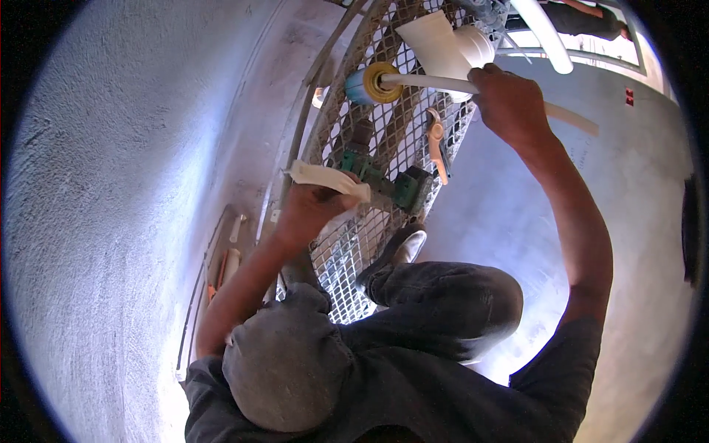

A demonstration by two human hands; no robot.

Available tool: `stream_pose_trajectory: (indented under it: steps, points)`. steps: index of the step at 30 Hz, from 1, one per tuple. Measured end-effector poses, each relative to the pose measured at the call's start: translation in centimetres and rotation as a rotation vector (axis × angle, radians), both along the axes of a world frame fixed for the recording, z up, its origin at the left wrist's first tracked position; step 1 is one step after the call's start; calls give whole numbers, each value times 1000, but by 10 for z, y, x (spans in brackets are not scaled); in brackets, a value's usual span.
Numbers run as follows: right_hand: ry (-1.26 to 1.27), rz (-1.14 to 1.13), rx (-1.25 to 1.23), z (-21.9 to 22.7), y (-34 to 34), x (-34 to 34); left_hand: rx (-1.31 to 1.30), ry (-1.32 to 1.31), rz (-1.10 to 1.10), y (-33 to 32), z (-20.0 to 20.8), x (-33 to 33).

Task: The recorder is measuring, cutting, and preparing PVC pipes and fixtures for installation in a renovation setting.

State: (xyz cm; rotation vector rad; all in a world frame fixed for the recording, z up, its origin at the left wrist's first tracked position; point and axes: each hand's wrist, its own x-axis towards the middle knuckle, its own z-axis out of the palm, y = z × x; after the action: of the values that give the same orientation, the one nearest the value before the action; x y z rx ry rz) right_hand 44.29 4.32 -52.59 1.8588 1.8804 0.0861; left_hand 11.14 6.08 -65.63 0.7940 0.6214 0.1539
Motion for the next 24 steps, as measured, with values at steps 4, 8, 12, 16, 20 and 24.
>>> stream_pose_trajectory:
  steps: [4, 8, 12, 16, 20, 24]
  points:
    - [101, -162, 20, 1, -18, 6, 121, 88, 60, 24, -16, -10]
    - [161, -309, -13, 11, -22, 6, 186, 142, 180, 41, -12, -23]
    - [238, -325, 47, 18, -20, 10, 176, 192, 244, 54, -5, -39]
    - [420, -424, 121, 27, -7, -1, 166, 202, 304, 58, -4, -57]
    - [735, -542, 134, 32, 12, -25, 158, 222, 382, 53, 4, -80]
    - [967, -436, 166, 23, 25, -44, 231, 172, 496, 44, 21, -104]
